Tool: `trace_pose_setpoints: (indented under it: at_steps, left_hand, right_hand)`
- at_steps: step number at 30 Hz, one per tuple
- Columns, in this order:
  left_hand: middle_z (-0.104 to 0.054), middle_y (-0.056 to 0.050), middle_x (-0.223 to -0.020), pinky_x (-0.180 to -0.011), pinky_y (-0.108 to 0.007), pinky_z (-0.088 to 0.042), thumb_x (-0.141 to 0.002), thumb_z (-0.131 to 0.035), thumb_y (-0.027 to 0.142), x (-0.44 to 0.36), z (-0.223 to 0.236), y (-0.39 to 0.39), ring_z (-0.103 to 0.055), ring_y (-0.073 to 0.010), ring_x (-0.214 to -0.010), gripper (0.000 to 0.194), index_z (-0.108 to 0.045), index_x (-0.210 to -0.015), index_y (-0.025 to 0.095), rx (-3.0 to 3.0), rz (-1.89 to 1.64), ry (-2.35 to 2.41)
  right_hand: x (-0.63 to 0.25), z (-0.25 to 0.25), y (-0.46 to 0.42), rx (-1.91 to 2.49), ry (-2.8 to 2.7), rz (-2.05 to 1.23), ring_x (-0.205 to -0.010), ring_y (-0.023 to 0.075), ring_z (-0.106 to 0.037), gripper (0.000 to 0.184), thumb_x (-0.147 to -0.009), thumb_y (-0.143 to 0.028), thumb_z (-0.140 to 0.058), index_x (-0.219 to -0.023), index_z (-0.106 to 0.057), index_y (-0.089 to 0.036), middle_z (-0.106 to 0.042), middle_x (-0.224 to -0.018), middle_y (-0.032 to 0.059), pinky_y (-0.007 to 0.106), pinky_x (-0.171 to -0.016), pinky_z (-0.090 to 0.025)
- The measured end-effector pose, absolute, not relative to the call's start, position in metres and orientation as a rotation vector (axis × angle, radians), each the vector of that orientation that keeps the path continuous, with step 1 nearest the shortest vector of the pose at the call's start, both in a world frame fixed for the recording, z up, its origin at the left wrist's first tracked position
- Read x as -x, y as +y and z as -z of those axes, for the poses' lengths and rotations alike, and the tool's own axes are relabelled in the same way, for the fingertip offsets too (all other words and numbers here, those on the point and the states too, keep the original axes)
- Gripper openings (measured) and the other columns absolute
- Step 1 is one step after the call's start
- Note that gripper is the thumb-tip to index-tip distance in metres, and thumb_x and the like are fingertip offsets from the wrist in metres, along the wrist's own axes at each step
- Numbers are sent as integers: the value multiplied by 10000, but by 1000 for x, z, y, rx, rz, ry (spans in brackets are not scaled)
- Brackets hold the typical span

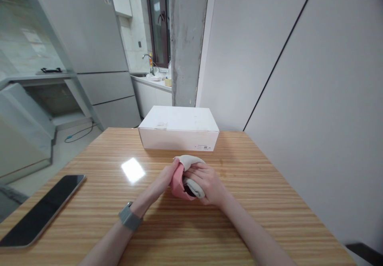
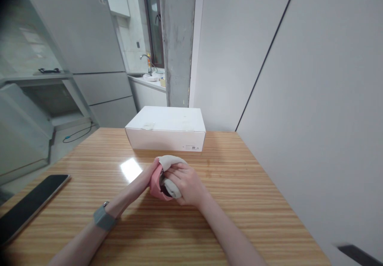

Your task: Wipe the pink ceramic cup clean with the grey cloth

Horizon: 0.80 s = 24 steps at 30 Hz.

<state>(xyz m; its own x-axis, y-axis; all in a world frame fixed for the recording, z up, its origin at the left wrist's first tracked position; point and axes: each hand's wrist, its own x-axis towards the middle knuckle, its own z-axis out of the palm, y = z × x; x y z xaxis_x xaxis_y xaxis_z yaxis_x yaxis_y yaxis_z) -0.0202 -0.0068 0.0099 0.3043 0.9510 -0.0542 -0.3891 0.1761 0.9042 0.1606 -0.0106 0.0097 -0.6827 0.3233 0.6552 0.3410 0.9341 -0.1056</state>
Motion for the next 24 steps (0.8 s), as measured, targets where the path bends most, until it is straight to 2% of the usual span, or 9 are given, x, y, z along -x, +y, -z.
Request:
trace_pose_setpoints:
  at_steps: [3,7,10,12,16,20,24]
  left_hand:
    - [-588,-66,-1172,-858,-394,-502,-881,-543,386,20,-7,-8,-575,-255,-1025,333,-595,-1121,161,-955,-1061,760]
    - [-628,-128,-1176,-888,-384,-473,-856,-552,460,14,-5,-13,-539,-309,-1119,461,-610,-1177,134,-984,-1004,700]
    - [-592,-134,-1256,-923,-399,-448,-855,-579,390,9,-8,-18,-523,-300,-1163,476,-554,-1262,146,-955,-960,552]
    - [-584,-122,-1275,-964,-388,-420,-843,-593,322,7,-11,-18,-514,-282,-1186,445,-565,-1250,142,-855,-957,479]
    - [-654,-110,-1172,-1043,-331,-354,-846,-536,406,7,-14,-14,-514,-246,-1202,425,-649,-1114,96,-627,-1014,473]
    - [-716,-153,-991,-1031,-373,-371,-828,-526,506,11,-10,-8,-590,-291,-1106,519,-679,-1023,49,-595,-944,606]
    - [-723,-127,-990,-1046,-376,-352,-835,-518,534,15,-4,-5,-578,-298,-1134,502,-683,-1035,103,-779,-979,688]
  right_hand:
    - [-162,-9,-10,510,-2324,39,-1028,244,-623,438,-764,-279,-404,-1136,-562,-109,-672,-1093,157,435,-946,-460]
    - [-165,-9,-8,637,-2216,37,-1104,264,-588,437,-792,-255,-374,-1178,-533,-124,-644,-1154,165,488,-985,-425]
    - [-169,-9,-6,652,-2175,92,-1088,269,-597,436,-785,-255,-386,-1174,-538,-130,-646,-1143,166,492,-983,-425]
    - [-171,-9,-6,603,-2196,145,-1080,271,-602,453,-775,-268,-392,-1175,-541,-116,-649,-1135,175,486,-977,-433]
    - [-164,-8,-9,481,-2328,213,-1078,257,-607,482,-769,-277,-406,-1183,-545,-74,-665,-1117,173,434,-976,-450]
    - [-152,-6,-17,381,-2376,260,-1092,247,-601,511,-776,-302,-422,-1207,-535,-51,-670,-1120,163,389,-990,-447]
    - [-152,-2,-17,377,-2345,255,-1090,247,-599,517,-772,-315,-413,-1196,-544,-49,-666,-1131,161,380,-990,-443]
